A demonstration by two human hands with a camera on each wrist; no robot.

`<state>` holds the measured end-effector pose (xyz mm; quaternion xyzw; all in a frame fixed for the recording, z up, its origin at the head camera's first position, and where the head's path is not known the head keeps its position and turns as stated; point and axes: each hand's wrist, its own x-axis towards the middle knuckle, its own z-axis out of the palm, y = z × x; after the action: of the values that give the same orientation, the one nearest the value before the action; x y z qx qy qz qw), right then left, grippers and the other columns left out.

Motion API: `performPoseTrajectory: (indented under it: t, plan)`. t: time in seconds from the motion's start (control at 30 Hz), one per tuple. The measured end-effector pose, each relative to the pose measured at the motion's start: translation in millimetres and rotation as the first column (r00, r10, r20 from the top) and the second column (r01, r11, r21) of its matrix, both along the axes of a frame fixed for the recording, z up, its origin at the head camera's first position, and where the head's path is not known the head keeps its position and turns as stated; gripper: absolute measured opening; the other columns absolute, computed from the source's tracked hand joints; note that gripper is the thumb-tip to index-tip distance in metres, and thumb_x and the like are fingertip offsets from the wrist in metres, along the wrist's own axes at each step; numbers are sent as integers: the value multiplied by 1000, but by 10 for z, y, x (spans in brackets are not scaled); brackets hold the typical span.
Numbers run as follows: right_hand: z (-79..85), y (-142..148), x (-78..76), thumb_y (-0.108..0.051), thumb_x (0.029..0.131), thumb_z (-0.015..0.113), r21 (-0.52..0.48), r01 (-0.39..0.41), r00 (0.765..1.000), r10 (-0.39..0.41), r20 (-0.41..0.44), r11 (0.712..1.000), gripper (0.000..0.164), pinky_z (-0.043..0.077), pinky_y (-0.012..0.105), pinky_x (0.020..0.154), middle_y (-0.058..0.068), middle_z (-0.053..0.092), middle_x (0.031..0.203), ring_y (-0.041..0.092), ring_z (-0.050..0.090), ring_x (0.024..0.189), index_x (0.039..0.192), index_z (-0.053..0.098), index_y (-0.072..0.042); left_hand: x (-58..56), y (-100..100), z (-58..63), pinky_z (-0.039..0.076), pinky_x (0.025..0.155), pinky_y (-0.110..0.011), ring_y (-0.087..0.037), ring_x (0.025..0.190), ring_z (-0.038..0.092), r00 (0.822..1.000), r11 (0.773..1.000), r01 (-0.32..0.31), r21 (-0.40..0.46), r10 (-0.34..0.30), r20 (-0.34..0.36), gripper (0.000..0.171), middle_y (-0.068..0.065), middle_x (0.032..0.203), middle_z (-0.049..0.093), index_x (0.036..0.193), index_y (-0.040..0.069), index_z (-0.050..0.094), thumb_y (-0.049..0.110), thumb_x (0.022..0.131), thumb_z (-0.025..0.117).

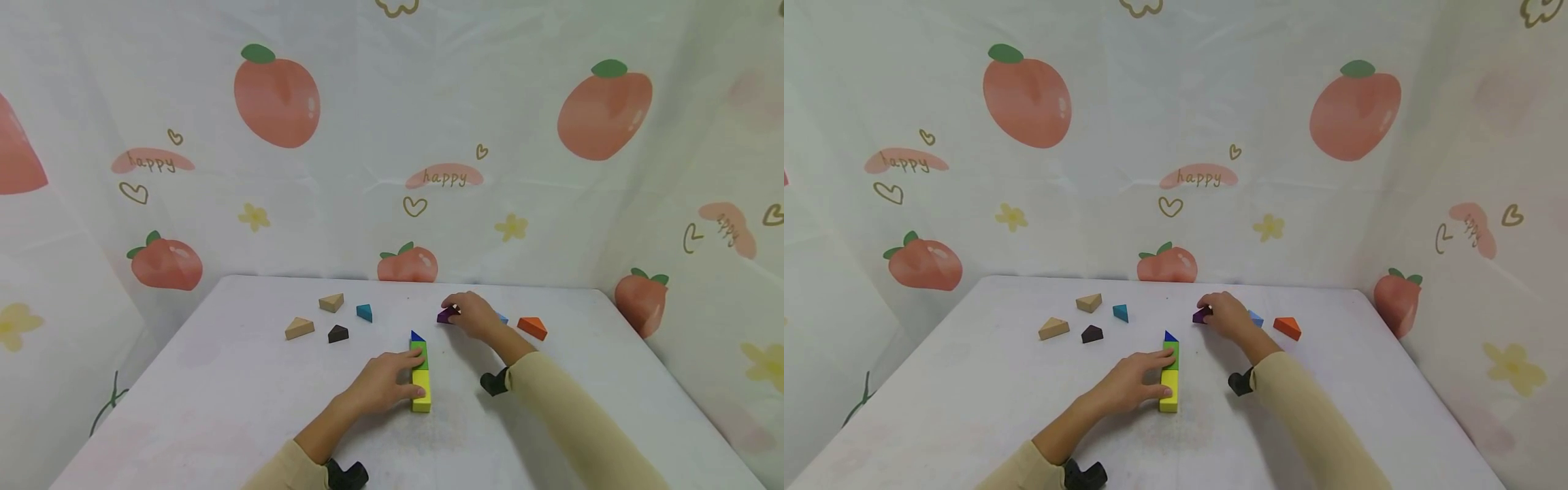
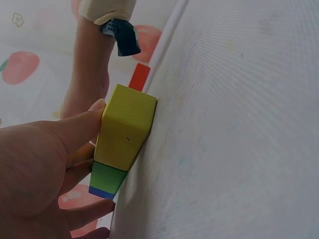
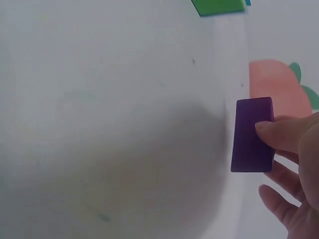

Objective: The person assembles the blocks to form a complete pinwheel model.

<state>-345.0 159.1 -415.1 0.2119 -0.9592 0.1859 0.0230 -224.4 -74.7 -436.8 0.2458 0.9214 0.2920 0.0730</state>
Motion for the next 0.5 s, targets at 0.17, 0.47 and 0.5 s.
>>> performPoseTrajectory:
  t: [0.17, 0.47, 0.5]
  plan:
    - [-60, -70, 12, -4, 88, 71, -35, 8, 999, -7, 31, 999, 24, 51, 41, 89, 5, 67, 103, 23, 58, 97, 111, 70, -9, 6, 1, 7, 38, 105, -47, -22, 134, 43, 1000, 1000, -5, 0, 5, 2, 62, 7, 147, 45, 142, 23, 53, 44, 86, 71]
    - [-73, -171, 73, -7, 88, 72, -53, 3, 998, 1, 62, 999, 25, 51, 40, 90, 4, 67, 104, 23, 58, 99, 112, 70, -12, 3, -3, 5, 37, 106, -47, -22, 134, 43, 1000, 1000, 1, 6, -1, 5, 62, 7, 148, 45, 141, 22, 53, 45, 87, 71]
    - [-71, -178, 83, -8, 88, 72, -52, 2, 998, 1, 65, 999, 25, 51, 40, 90, 3, 67, 105, 23, 58, 99, 112, 70, -12, 1, -4, 5, 37, 106, -47, -22, 134, 43, 1000, 1000, 2, 6, -2, 4, 62, 7, 148, 45, 142, 22, 53, 45, 87, 71]
